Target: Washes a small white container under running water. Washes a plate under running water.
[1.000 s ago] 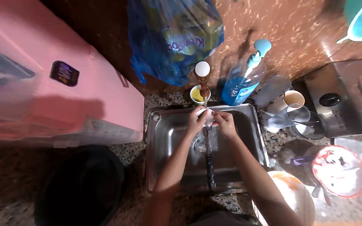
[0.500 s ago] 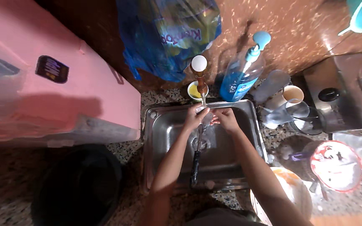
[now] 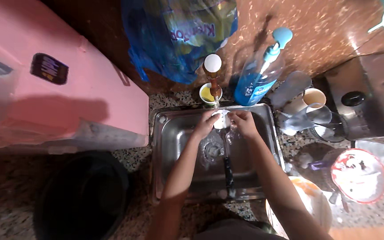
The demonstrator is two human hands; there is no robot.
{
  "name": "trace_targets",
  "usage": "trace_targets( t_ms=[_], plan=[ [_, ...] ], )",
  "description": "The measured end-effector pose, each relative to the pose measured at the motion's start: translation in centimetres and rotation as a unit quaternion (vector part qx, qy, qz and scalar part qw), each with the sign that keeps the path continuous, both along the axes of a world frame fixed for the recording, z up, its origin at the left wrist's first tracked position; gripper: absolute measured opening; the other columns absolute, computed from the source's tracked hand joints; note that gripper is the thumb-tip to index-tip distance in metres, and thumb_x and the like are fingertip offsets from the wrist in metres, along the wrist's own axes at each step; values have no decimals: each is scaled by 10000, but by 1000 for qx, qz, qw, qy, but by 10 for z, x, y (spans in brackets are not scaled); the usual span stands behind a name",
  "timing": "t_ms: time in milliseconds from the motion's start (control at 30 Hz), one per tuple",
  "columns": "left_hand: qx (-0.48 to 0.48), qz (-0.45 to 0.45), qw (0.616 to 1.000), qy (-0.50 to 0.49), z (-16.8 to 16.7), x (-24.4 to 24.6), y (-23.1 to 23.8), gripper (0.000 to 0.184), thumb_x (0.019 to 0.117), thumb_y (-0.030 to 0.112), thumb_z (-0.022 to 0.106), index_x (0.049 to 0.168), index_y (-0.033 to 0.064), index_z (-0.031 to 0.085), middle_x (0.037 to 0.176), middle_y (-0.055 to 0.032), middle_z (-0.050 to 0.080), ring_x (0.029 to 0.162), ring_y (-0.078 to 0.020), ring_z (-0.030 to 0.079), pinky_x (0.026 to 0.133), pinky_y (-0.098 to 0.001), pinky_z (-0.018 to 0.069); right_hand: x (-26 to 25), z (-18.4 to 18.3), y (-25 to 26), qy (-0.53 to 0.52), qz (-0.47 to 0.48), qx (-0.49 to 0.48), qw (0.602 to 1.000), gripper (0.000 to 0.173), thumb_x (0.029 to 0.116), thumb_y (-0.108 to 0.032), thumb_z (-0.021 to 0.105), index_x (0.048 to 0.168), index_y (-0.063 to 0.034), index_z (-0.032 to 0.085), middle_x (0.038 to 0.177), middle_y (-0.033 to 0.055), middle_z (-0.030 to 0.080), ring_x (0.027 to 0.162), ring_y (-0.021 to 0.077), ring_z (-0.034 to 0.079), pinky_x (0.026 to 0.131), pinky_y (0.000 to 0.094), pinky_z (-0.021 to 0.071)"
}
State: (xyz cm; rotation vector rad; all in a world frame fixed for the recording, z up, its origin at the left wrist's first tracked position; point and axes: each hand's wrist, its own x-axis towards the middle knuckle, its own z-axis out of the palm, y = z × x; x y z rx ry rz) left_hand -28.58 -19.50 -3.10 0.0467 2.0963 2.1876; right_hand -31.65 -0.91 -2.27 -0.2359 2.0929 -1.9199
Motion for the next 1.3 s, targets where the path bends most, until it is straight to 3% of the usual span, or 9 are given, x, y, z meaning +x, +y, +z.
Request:
trace_targets(
  t_ms=[133,300,433,533,633,900,1067,1200,1300],
  plan=[
    [-111,39,990,74,-1,-4,4,211,1030,98,570,1083,-67,691,940,-82,709,860,-51,651,848,-270,552,-2,-6,-4,2,-16,9,1000,231,1003,-164,630,811,-37,644,684,-27,601,614,40,582,616,265,538],
    [-135,45,983,115,-5,-7,6,181,1010,83,599,983,-53,715,867,-59,706,794,-14,635,795,-226,539,3,-12,-12,-25,-52,-8,998,266,1012,-172,596,776,-52,623,672,-23,572,604,62,565,596,289,533],
    [-109,45,991,66,-10,-6,1,251,1059,105,502,1034,-72,679,910,-76,681,843,-52,624,833,-273,532,3,-11,-10,-26,-25,-20,999,196,1028,-108,564,900,-8,673,766,1,639,688,59,618,669,284,568],
    [-45,15,999,-11,-11,-3,-2,288,1088,129,399,1108,-48,627,943,-49,641,789,-51,596,722,-267,527,3,-10,-6,-36,-22,0,999,186,1031,-109,569,971,15,695,819,31,680,711,64,634,664,280,563],
    [10,4,998,-62,-8,-2,0,325,1092,144,396,1248,-60,594,1105,-117,660,962,-142,658,874,-393,577,0,-11,-8,-15,-42,30,999,229,1018,-161,603,857,-12,669,700,-10,613,582,26,541,561,234,483],
    [-131,196,966,107,-9,-14,17,227,956,141,702,781,-2,680,647,23,601,591,5,535,616,-216,487,-7,-16,-28,63,-66,3,996,362,1027,-227,602,707,-65,551,615,-38,510,551,43,494,573,263,460],
    [-187,201,953,129,-12,-19,9,270,929,213,750,780,-5,692,687,-24,653,627,-48,596,661,-272,535,1,-12,-36,50,-53,-69,995,216,1052,-108,540,1178,15,665,987,44,706,832,45,658,749,250,572],
    [-257,214,938,91,-10,-13,4,345,969,299,704,841,-18,747,736,-98,702,671,-145,651,719,-400,556,-3,-11,-37,27,-50,-23,998,151,1005,-102,620,1046,27,688,838,33,679,702,48,629,680,260,568],
    [-259,250,929,84,-17,-11,5,391,1013,288,637,771,-12,701,629,-44,607,567,-94,543,625,-336,497,-5,-10,-39,16,-55,7,998,174,975,-152,684,947,19,665,754,27,648,629,61,607,632,272,562]
  ],
)
